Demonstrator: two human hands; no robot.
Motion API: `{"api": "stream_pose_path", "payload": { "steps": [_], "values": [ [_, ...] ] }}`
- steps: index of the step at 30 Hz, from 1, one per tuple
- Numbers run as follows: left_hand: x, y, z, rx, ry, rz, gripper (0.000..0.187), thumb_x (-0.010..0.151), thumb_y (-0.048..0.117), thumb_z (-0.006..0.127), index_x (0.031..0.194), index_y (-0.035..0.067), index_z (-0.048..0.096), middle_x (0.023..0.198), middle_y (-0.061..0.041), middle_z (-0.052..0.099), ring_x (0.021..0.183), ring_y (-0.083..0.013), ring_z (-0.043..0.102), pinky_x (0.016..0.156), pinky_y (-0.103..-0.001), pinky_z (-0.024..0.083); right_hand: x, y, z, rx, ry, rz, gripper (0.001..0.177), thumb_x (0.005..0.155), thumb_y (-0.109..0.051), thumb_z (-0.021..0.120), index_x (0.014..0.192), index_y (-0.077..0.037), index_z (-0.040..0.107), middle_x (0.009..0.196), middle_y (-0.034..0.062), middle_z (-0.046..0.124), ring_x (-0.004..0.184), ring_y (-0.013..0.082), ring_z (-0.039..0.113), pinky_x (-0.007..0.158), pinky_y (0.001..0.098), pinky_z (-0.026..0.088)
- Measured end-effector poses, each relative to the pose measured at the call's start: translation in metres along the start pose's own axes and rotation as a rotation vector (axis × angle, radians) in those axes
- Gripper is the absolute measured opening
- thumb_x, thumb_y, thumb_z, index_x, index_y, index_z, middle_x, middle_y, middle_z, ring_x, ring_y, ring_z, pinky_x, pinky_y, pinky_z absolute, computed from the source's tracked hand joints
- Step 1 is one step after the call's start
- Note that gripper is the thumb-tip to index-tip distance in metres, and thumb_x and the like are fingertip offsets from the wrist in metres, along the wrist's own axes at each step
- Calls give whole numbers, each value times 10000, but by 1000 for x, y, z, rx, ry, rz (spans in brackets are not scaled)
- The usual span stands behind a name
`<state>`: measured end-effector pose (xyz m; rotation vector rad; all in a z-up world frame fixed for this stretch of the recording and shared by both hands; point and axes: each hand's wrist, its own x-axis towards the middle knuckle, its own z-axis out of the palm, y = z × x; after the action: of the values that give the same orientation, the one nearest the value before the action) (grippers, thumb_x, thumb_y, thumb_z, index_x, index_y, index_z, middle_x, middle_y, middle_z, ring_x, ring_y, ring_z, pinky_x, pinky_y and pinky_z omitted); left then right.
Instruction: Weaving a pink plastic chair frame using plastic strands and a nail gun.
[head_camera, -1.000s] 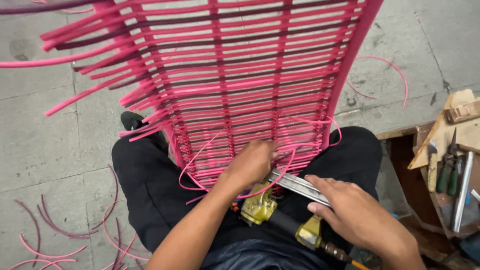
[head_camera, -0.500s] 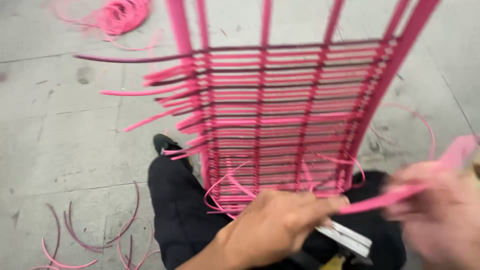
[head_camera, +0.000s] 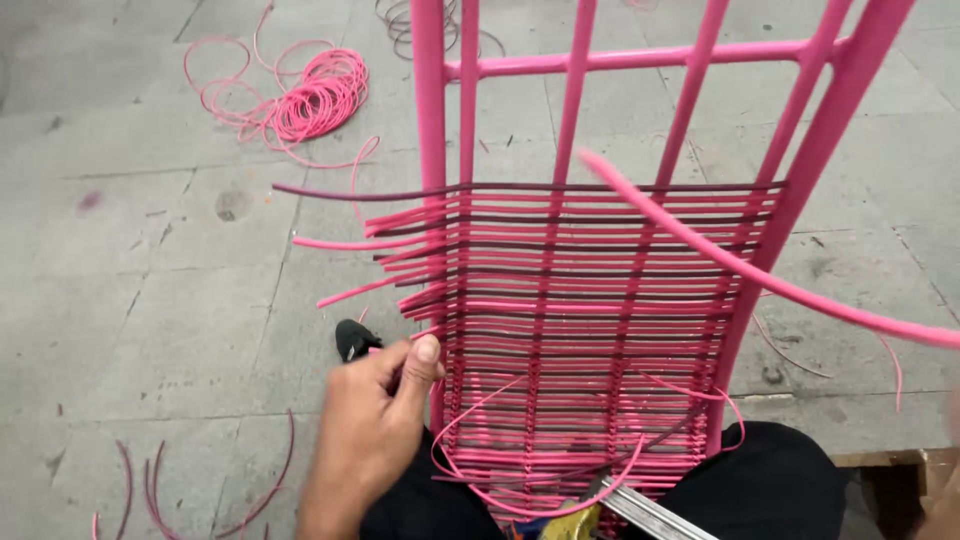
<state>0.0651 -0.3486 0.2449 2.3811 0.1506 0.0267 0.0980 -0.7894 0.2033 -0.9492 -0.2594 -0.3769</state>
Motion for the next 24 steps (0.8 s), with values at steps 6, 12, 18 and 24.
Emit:
{"api": "stream_pose_path", "payload": {
  "steps": [6, 12, 18, 24],
  "values": [
    [-3, 36, -3, -344, 88, 238, 256, 965, 205, 583, 1096, 24, 708, 723, -67, 718, 657, -116, 654, 599, -298, 537, -1, 59, 98, 19, 49, -175, 309, 1282, -196, 470, 1044, -56, 608, 1016, 148, 675, 895, 201, 677, 814, 336, 581],
    [19, 77, 9, -284, 122, 700, 175, 1057, 120, 563, 1164, 40, 676, 943, -84, 741, 800, -174, 753, 711, -323, 590, -4, 100, 173, 137, 68, 72, 199, 1068, -157, 555, 1104, 18, 642, 1033, 169, 720, 946, 264, 743, 893, 426, 632],
    [30, 107, 13, -142, 263, 787, 209, 976, 124, 663, 1162, 47, 717, 857, -126, 670, 710, -270, 667, 630, -404, 496, -15, 107, 164, -35, 115, 50, 260, 1023, -170, 638, 1177, 35, 678, 997, 132, 733, 880, 201, 721, 821, 372, 630],
    [34, 119, 23, -323, 128, 814, 132, 1047, 85, 579, 1114, 21, 674, 1029, -122, 666, 891, -261, 693, 757, -372, 544, -20, 91, 159, -238, 70, 42, 299, 1003, -190, 672, 1199, 31, 719, 944, 103, 737, 838, 143, 704, 781, 307, 615]
  ]
}}
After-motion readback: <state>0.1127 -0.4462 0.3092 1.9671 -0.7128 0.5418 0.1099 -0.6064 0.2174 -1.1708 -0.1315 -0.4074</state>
